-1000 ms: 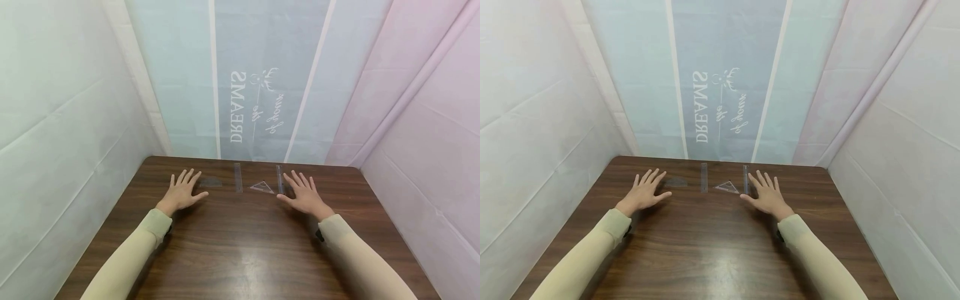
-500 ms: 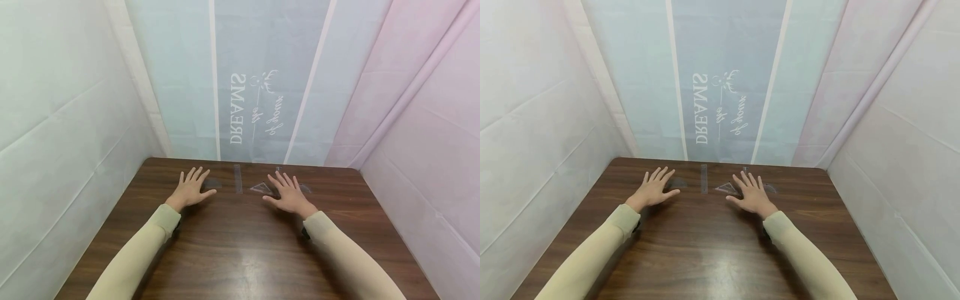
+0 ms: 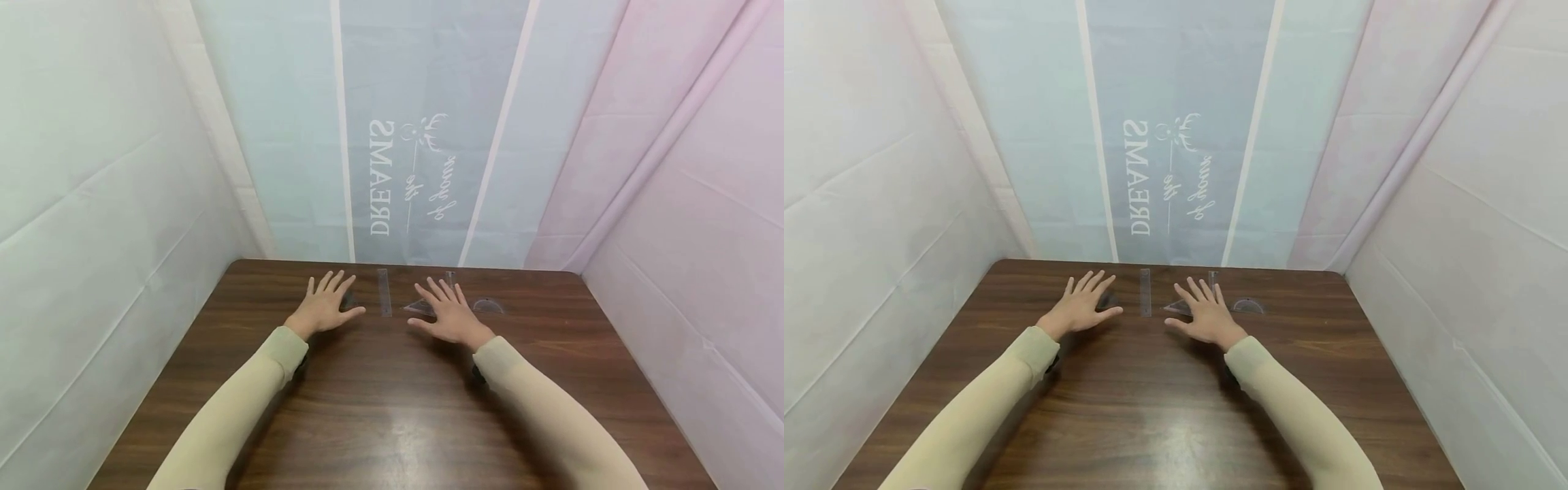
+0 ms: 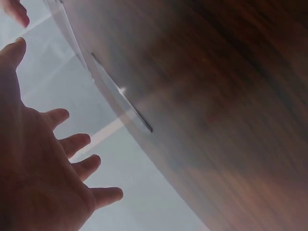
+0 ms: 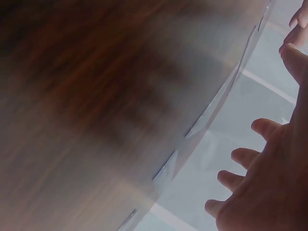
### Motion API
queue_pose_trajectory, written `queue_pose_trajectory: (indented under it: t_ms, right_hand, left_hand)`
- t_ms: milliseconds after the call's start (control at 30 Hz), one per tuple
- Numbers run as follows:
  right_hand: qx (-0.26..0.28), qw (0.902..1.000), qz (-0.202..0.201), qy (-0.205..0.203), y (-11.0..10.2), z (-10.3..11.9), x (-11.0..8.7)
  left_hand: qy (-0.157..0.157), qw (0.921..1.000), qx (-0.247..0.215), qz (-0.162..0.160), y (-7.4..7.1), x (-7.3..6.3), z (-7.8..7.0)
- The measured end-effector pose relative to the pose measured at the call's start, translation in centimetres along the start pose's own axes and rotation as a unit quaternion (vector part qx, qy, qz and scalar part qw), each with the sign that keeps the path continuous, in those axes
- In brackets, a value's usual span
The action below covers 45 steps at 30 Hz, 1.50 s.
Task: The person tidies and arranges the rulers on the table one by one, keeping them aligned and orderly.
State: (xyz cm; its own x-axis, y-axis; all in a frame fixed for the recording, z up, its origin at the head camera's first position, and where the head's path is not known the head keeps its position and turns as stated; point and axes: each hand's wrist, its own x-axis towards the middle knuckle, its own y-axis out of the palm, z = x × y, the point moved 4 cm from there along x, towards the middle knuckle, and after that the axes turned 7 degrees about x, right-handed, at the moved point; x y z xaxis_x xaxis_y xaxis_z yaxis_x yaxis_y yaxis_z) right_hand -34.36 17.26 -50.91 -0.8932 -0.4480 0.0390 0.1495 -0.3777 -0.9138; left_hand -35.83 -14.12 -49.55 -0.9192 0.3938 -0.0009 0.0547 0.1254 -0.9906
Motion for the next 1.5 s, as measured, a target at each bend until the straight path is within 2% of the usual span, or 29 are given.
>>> queue_pose_trajectory:
  t_ms: [167, 433, 767, 967, 1200, 1333, 1500]
  right_hand:
    - [-0.009, 0.9999, 0.008, -0.002, 0.2, 0.9, 1.0]
    - [-0.01, 0.9995, 0.021, -0.022, 1.3, 1.8, 2.6]
    - [-0.001, 0.9991, 0.042, -0.008, 1.7, 3.0, 4.1]
    - [0.008, 0.9988, 0.047, -0.009, 2.1, 3.5, 4.7]
    - [-0.013, 0.9988, 0.047, -0.007, 2.4, 3.6, 5.2]
    - [-0.004, 0.9983, 0.058, -0.007, 2.4, 3.8, 5.4]
    - [0.022, 0.9967, 0.077, 0.013, 2.7, 3.8, 5.7]
  left_hand:
    - [0.007, 0.9999, 0.015, 0.004, 0.2, 1.0, -0.7]
    - [0.009, 0.9998, 0.01, 0.014, 0.8, 2.7, -1.1]
    - [0.018, 0.9993, 0.022, 0.024, 0.7, 5.3, -2.1]
    - [0.019, 0.9987, 0.027, 0.039, 1.0, 6.1, -2.6]
    - [0.013, 0.9987, 0.018, 0.045, 1.4, 6.9, -2.8]
    - [0.01, 0.9988, 0.021, 0.043, 1.7, 7.4, -2.7]
    - [0.007, 0.9987, 0.014, 0.049, 2.1, 7.9, -2.7]
